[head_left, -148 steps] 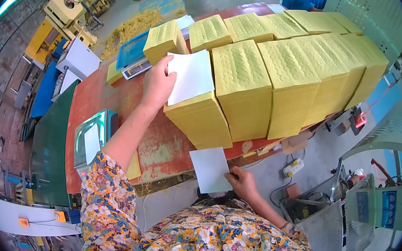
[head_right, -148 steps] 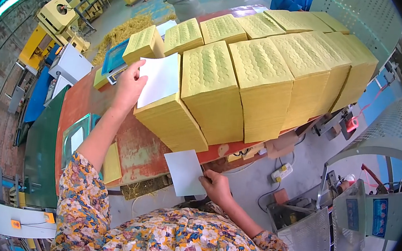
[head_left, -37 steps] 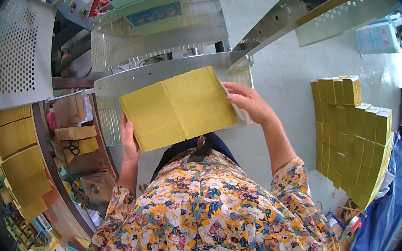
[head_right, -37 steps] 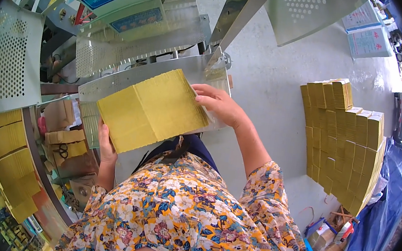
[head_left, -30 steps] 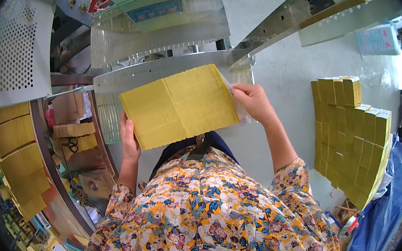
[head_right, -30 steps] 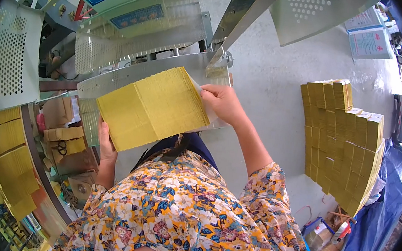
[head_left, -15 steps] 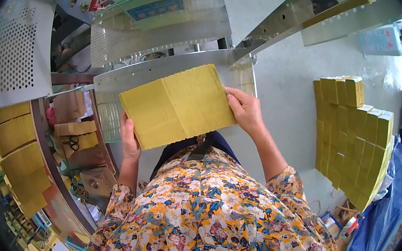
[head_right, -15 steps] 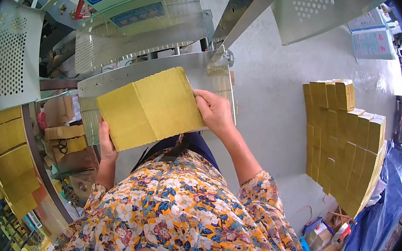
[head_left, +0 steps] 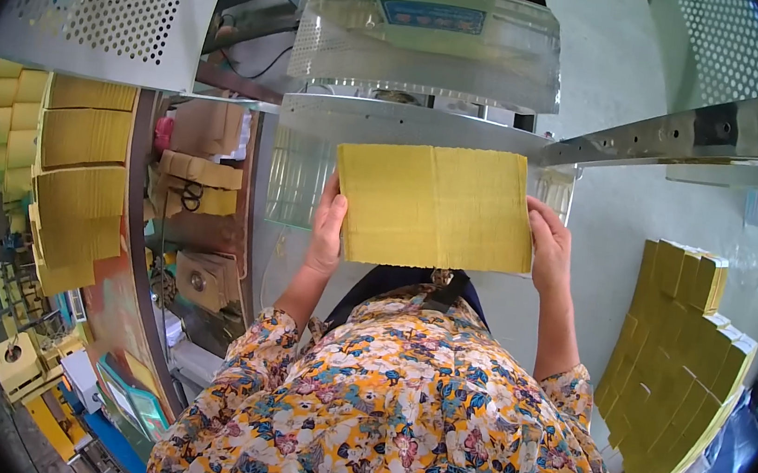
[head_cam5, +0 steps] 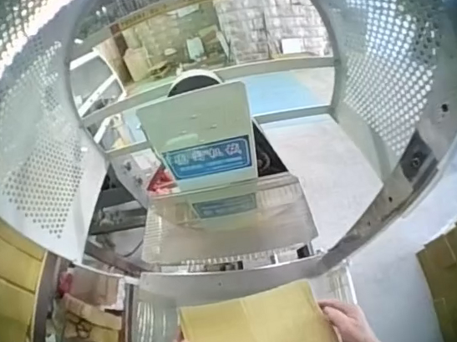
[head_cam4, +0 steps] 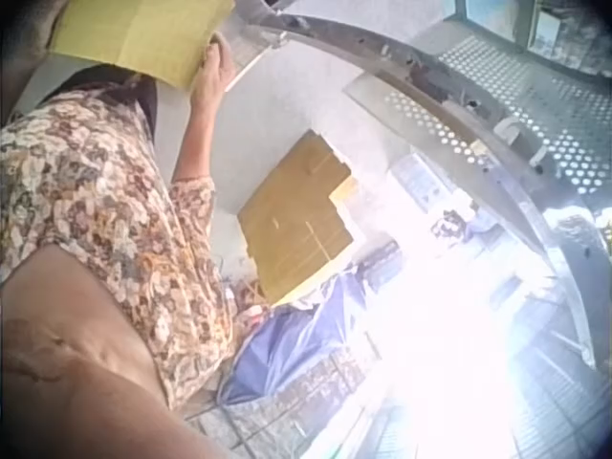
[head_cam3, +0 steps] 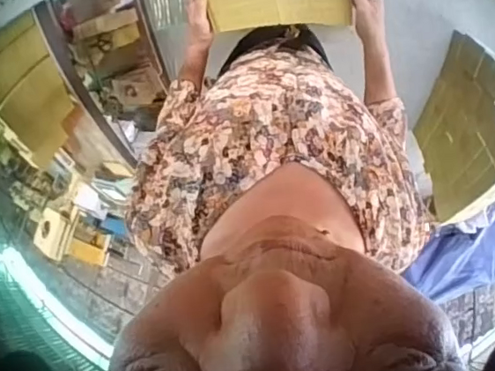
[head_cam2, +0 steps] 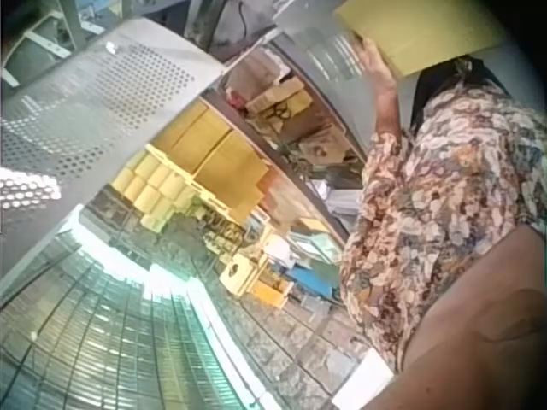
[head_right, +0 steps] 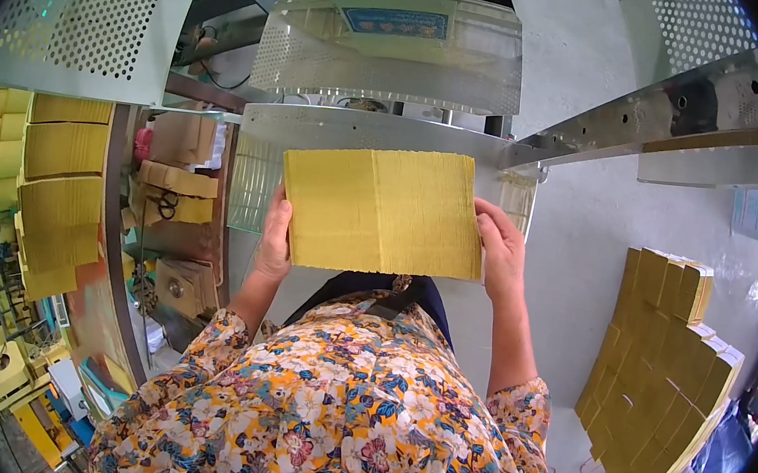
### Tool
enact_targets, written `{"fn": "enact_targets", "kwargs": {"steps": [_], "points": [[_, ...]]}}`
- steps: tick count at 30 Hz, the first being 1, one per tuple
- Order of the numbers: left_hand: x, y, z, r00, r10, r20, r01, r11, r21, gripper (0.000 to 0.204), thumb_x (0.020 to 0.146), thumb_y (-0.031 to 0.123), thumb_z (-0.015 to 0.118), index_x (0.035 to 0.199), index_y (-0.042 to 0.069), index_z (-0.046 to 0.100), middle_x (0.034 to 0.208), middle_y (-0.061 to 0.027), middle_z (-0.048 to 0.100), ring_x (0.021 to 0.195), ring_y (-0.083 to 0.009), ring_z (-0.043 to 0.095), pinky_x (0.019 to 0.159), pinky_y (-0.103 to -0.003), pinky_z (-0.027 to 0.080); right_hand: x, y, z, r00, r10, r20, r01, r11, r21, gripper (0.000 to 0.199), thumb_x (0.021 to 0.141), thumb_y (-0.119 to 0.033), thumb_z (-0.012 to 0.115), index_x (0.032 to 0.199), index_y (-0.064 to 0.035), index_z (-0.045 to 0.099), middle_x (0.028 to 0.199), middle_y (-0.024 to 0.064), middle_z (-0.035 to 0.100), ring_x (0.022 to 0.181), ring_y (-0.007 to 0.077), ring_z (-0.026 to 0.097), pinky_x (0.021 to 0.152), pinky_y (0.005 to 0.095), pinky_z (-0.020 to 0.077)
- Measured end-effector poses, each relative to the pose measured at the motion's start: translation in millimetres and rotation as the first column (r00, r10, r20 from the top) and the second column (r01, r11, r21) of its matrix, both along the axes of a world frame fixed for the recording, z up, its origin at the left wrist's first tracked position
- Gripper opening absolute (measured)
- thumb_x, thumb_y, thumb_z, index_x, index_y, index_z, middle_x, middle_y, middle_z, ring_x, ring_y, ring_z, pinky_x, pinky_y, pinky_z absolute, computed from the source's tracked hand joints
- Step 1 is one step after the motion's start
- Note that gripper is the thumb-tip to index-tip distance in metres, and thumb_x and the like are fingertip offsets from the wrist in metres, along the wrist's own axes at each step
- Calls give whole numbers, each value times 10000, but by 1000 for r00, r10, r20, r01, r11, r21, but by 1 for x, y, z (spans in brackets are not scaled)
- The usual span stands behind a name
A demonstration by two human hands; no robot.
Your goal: The recorder weighs stacks of yellow paper on a digital scale, adjusts the count, and then uses a strapping machine to bundle them together.
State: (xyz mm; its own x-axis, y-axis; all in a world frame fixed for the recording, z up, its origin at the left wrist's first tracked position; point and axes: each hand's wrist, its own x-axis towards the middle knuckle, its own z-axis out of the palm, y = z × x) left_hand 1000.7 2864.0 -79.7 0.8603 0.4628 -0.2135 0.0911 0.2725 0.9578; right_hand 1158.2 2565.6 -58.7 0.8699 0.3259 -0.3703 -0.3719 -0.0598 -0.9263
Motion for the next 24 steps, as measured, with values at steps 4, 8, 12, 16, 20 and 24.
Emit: {"fn": "enact_targets", "kwargs": {"steps": [4,8,12,16,20,24], "points": [[-3,0,-7,1000,1,-11,-1,1000,9,630,1005,375,473,1467,-27,325,1431,-123,437,1318,-216,409,1113,-342,298,-6,11,-3,1000,-25,19,26,999,-26,283,958,-114,532,1178,19,651,1050,48,689,961,113,616,846,242,481],[1,-2,-7,1000,-13,22,12,1000,3,602,1015,360,441,1467,-21,327,1435,-124,434,1315,-218,415,1105,-354,315,-9,15,-14,995,-100,-3,100,995,-15,273,948,-113,549,1160,19,658,1051,54,689,960,108,614,849,241,482],[-1,-3,-17,1000,11,3,-11,1000,0,582,1026,350,405,1472,-13,319,1437,-126,432,1319,-222,416,1105,-357,318,-11,21,-12,987,-131,-89,136,989,60,307,968,-143,521,1208,15,632,1110,59,672,1006,112,605,876,249,476],[2,-13,-11,1000,13,-22,-16,993,-119,560,1040,439,323,1446,58,369,1371,-91,492,1263,-204,472,1055,-355,382,-13,29,5,966,-143,-215,173,976,130,365,1008,-190,471,1306,-5,570,1201,57,635,1060,118,592,909,256,470],[17,-23,-16,993,73,-95,-98,950,-296,567,1044,477,324,1420,64,428,1338,-69,533,1240,-184,499,1048,-351,394,-16,41,-4,948,-177,-266,237,948,213,386,1027,-221,453,1343,-18,542,1238,56,614,1100,123,577,931,264,464],[62,-7,-2,996,42,-82,-69,931,-359,545,1040,459,363,1407,67,453,1317,-61,554,1230,-180,511,1044,-338,397,7,44,10,956,-192,-220,240,945,221,414,1038,-263,441,1368,-25,517,1290,66,579,1158,138,543,968,281,444]]}}
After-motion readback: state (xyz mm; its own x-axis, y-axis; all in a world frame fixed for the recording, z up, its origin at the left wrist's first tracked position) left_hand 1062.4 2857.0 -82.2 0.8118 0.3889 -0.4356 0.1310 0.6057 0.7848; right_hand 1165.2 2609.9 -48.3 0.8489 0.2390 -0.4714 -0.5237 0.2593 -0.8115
